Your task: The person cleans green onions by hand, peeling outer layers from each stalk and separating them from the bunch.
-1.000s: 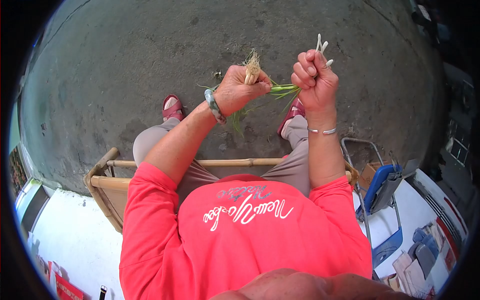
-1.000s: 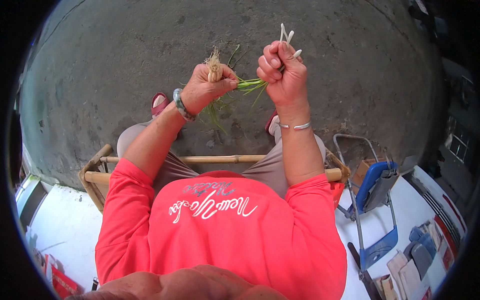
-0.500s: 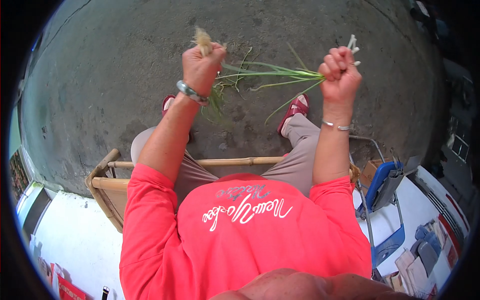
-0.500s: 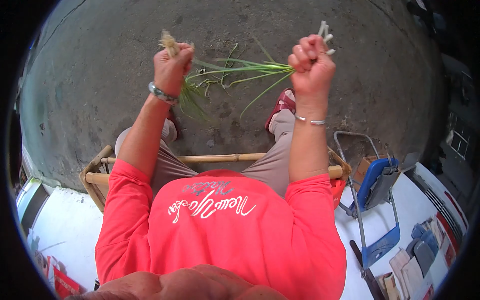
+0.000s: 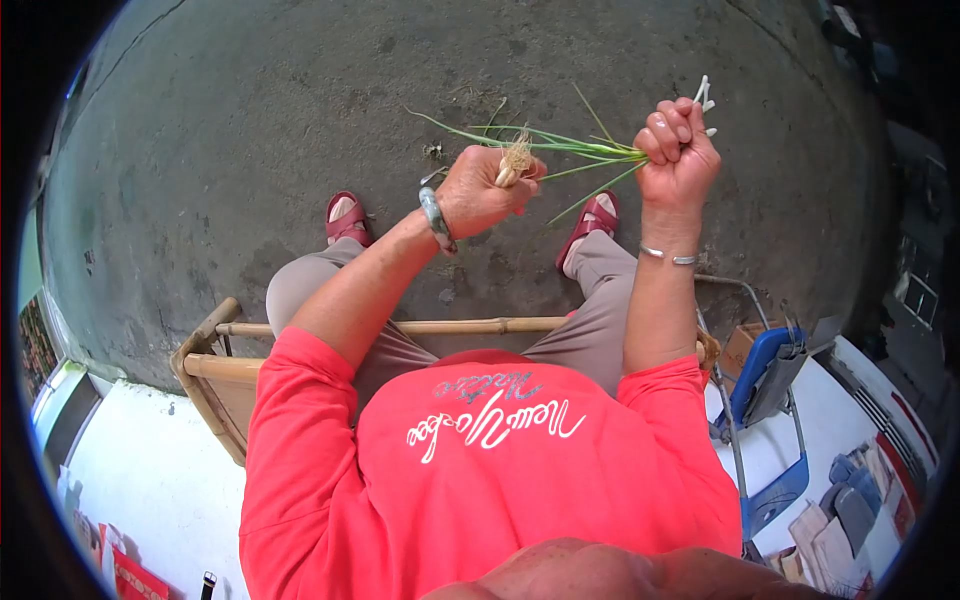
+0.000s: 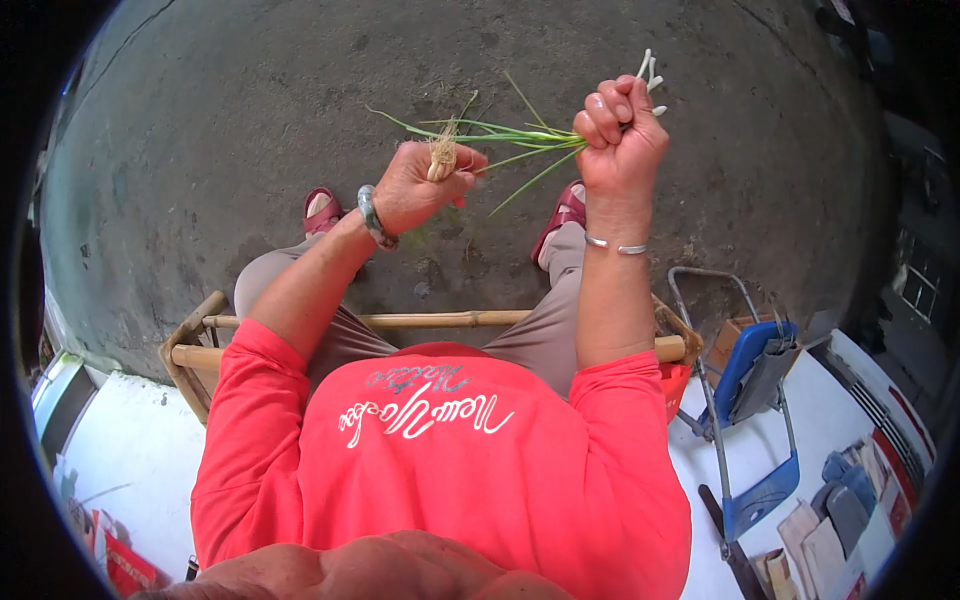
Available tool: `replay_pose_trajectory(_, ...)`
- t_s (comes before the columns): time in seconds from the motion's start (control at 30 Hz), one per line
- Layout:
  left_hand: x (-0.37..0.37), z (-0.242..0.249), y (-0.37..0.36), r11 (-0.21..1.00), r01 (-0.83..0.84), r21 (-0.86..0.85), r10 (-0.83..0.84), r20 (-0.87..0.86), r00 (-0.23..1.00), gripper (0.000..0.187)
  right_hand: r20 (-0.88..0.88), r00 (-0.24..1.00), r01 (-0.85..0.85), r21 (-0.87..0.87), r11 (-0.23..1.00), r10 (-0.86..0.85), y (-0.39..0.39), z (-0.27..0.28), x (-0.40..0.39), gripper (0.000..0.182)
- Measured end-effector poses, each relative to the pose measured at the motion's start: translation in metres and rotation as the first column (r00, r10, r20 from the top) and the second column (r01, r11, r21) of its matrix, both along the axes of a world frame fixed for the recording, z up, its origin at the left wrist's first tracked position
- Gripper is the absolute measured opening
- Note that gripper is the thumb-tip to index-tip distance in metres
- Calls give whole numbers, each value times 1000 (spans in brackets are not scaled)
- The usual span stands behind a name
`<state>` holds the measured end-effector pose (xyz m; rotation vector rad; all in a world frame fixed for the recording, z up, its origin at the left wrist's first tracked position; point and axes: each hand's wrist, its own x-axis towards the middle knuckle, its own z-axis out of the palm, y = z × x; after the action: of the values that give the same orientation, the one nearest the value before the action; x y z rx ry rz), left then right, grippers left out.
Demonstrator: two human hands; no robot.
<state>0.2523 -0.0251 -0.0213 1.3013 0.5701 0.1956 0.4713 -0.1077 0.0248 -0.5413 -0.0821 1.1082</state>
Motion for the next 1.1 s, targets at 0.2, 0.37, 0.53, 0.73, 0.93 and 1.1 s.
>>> replay_pose_trajectory(0.2,-2,7,9,970,-147,-192,119,-146,982,7,44,998,-38,-23,999,39,1,0,-6,21)
replay_pose_trajectory(0.37,-14,-8,37,796,-485,-361,476,-122,871,12,29,999,35,13,999,-36,-6,7,9,20)
replay_pose_trajectory(0.53,-29,-13,62,795,-601,-79,583,-169,794,13,-21,998,55,80,995,-53,-22,9,32,20)
replay_pose_trajectory(0.73,-25,-16,59,779,-585,225,619,-123,776,27,-79,997,37,143,989,-26,-30,13,38,19)
replay_pose_trajectory(0.93,-12,-11,34,907,-199,372,195,50,980,22,-78,997,12,127,992,-2,-27,15,27,20)
replay_pose_trajectory(1.1,-11,-19,28,798,-47,600,32,37,999,6,-48,999,-7,105,994,12,-26,19,19,21)
